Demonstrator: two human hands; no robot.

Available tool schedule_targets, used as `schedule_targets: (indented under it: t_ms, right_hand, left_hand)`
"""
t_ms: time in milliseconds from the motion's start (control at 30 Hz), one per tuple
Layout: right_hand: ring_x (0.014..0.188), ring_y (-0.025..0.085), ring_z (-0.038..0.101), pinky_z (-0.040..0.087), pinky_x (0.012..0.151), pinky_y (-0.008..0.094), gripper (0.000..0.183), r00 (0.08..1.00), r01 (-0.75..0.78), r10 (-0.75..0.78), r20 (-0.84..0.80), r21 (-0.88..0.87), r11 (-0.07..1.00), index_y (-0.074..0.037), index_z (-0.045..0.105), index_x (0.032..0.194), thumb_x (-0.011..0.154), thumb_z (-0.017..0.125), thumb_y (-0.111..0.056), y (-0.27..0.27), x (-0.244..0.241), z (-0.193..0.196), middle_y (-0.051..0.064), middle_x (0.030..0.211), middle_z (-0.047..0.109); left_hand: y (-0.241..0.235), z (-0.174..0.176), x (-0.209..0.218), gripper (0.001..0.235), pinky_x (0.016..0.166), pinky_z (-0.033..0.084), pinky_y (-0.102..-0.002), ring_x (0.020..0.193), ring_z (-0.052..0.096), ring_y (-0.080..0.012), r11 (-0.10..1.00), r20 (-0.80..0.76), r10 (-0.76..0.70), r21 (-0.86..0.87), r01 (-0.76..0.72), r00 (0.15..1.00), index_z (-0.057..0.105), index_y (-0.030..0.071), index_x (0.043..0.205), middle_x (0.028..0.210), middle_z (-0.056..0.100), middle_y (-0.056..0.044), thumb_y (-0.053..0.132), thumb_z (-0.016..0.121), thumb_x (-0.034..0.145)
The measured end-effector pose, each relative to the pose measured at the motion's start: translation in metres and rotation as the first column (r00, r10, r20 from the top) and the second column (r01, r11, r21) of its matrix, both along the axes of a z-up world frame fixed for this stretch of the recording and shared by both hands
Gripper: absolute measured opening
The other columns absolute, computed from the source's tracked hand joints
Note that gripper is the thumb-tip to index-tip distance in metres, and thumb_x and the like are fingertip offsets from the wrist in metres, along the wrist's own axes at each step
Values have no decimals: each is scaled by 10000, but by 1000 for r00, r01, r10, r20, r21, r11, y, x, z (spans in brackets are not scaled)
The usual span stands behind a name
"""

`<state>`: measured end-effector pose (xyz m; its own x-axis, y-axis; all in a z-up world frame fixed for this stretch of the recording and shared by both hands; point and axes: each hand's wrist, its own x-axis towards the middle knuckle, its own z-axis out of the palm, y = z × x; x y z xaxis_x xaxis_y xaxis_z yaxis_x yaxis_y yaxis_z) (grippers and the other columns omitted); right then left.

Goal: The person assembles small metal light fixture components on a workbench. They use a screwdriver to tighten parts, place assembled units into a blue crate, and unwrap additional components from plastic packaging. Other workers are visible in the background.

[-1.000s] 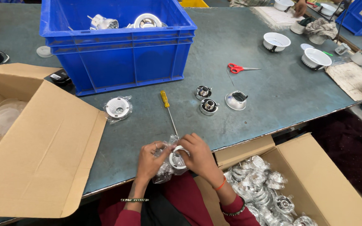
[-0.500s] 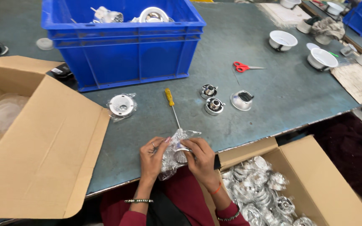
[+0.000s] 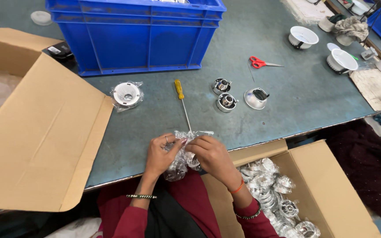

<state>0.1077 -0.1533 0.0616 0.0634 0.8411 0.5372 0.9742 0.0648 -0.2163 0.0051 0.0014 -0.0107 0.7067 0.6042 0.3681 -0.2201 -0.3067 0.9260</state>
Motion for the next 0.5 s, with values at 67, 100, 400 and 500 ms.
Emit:
schedule_targets:
  t_ms: [67, 100, 400, 500]
  right_hand:
    - [1009, 284, 684, 566, 877, 416, 313, 999, 39, -38, -16, 85, 996, -51, 702, 992, 715, 661, 90, -2, -4, -2, 70, 1041, 709]
    - [1020, 286, 685, 571, 895, 419, 331, 997, 80, -78, -18, 169, 982, -51, 700, 998, 709, 645, 101, -8, -4, -3, 81, 1041, 703]
    - [922, 305, 505, 437, 824, 426, 286, 673, 675, -645, -363, 658, 333, -5, 487, 1026, 877, 723, 56, -70, 78, 1, 140, 1027, 493]
    - [978, 406, 551, 453, 825, 506, 357, 581, 694, -812, 44, 494, 524, -9, 531, 1014, 677, 608, 79, -58, 98, -11, 164, 1034, 524]
  left_hand:
    - [-2, 1, 0, 140, 598, 478, -318, 615, 631, -197, 995, 17, 94, -14, -94, 995, 742, -27, 850, 703, 677, -120, 107, 744, 891]
    - [-3, 0, 2, 153, 590, 465, -326, 599, 608, -203, 990, 30, 141, -22, -140, 990, 731, -36, 838, 688, 662, -127, 103, 743, 901]
    - [-8, -5, 7, 125, 630, 513, -368, 662, 673, -264, 940, 51, 319, 108, -322, 946, 733, -15, 848, 737, 688, -136, 107, 752, 871]
    - [-10, 3, 6, 161, 722, 541, -374, 801, 703, -288, 893, 95, 388, 209, -400, 917, 703, -9, 959, 893, 715, -143, 97, 753, 849]
